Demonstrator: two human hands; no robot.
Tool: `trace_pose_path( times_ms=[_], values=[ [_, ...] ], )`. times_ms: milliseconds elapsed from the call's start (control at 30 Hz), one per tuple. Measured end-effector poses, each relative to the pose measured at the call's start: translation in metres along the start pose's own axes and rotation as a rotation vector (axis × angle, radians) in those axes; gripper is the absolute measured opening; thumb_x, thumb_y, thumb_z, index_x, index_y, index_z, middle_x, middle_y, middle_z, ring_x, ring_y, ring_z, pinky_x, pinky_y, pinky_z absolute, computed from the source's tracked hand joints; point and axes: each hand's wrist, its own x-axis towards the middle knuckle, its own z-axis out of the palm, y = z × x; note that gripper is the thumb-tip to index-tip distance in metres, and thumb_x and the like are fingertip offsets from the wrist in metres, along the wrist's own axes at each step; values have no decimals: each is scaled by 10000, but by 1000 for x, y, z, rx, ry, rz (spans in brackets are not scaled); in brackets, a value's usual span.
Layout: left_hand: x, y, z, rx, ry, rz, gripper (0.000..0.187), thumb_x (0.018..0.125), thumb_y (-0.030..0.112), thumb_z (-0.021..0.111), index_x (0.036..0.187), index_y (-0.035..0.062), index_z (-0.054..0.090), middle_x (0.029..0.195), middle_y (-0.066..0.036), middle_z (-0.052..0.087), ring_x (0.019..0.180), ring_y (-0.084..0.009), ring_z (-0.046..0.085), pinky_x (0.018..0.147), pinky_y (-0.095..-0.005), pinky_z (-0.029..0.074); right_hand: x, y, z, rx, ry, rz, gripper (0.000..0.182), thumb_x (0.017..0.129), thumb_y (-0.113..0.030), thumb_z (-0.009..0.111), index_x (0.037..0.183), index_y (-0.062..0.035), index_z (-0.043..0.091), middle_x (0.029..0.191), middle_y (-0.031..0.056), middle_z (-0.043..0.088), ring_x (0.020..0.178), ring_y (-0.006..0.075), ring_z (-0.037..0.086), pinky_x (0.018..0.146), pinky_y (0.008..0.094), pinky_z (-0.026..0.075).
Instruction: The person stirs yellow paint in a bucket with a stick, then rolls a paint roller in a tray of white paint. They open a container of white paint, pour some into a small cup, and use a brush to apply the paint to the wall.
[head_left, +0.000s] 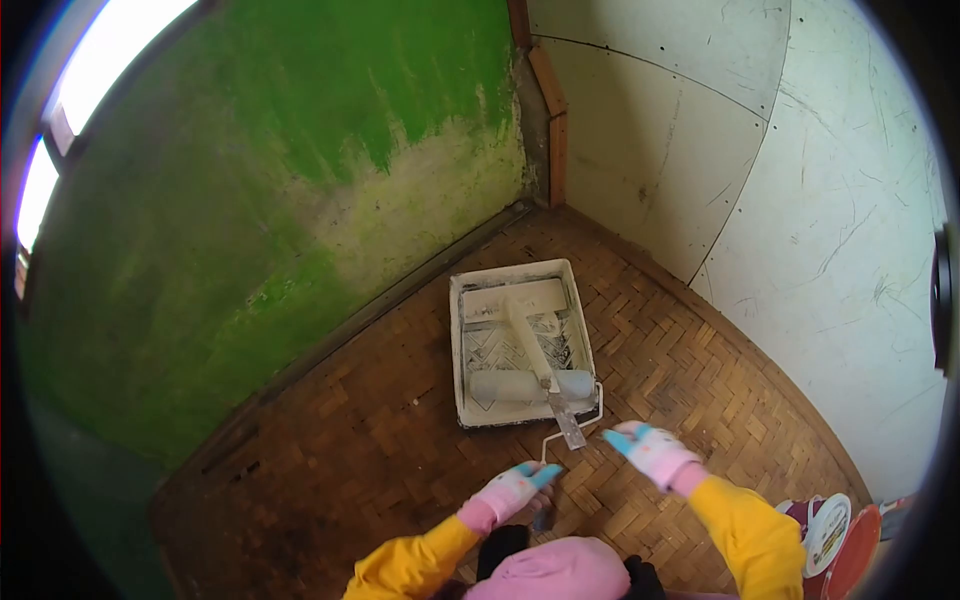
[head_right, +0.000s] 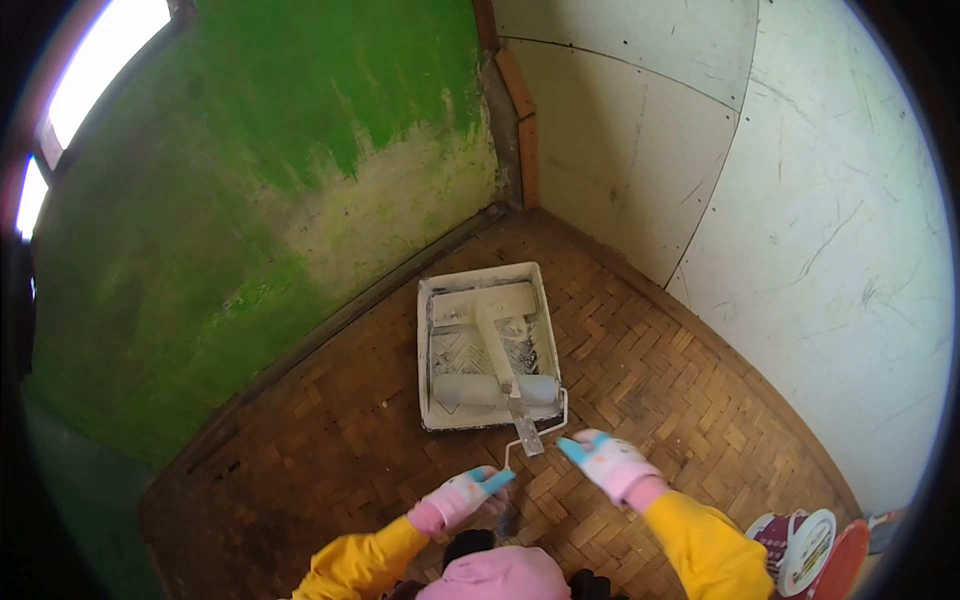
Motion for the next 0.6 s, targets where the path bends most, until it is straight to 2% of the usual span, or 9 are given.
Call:
trace_pose_path(
  times_ms=[67,100,200,300,400,433,500,567,600],
  values=[
    [20,-49,-9,179,589,151,503,828,486,517,1092,58,533,963,-143,577,858,-318,577,773,-391,460,16,-27,31,-14,-31,65,603,812,-570,467,1152,-74,505,1096,187,577,1057,320,531,887,369,420],
    [26,-54,-7,169,579,153,503,828,486,517,1092,58,533,963,-143,577,858,-318,577,773,-391,460,25,-25,51,-108,-27,67,649,777,-588,507,1182,-81,474,1164,189,535,1075,333,515,883,391,423],
    [48,-43,12,417,962,317,542,788,419,586,1166,52,460,1065,-179,520,1019,-351,506,825,-415,434,34,-35,64,-126,-54,200,675,740,-579,565,1185,-80,469,1206,195,501,1085,350,502,882,404,425],
    [72,-36,22,473,943,379,545,783,438,586,1153,59,458,1059,-190,518,1013,-338,514,810,-416,440,38,-40,62,-79,88,95,687,715,-547,611,1193,-79,455,1186,210,510,1084,357,501,888,402,424],
    [94,-46,28,464,812,133,503,802,430,570,1153,92,444,999,-185,568,906,-347,569,751,-434,461,58,-27,67,-183,117,-98,610,748,-397,623,1212,-66,407,1108,214,546,967,357,561,812,393,465],
    [100,-48,28,410,701,-17,494,811,421,563,1162,101,427,975,-182,584,862,-368,579,744,-444,460,62,-29,69,-187,115,-98,610,748,-397,623,1212,-66,407,1108,214,546,967,357,561,812,393,465],
    [104,-67,32,442,784,53,453,838,454,500,1147,133,417,937,-170,608,805,-364,599,713,-445,467,68,-37,74,-379,18,58,506,780,-284,572,1201,-79,381,1032,188,577,872,367,592,743,419,484],
    [90,-74,34,163,768,219,467,846,485,465,1146,129,418,981,-179,598,849,-361,596,724,-443,465,64,-46,77,-448,87,2,422,801,-230,499,1172,-74,371,949,179,594,789,360,612,689,438,489],
    [86,-73,33,237,644,35,446,861,451,467,1165,128,420,993,-169,599,890,-360,584,747,-439,462,66,-51,76,-485,124,9,401,815,-235,476,1165,-70,369,933,183,594,785,354,615,690,436,488]
  ],
)
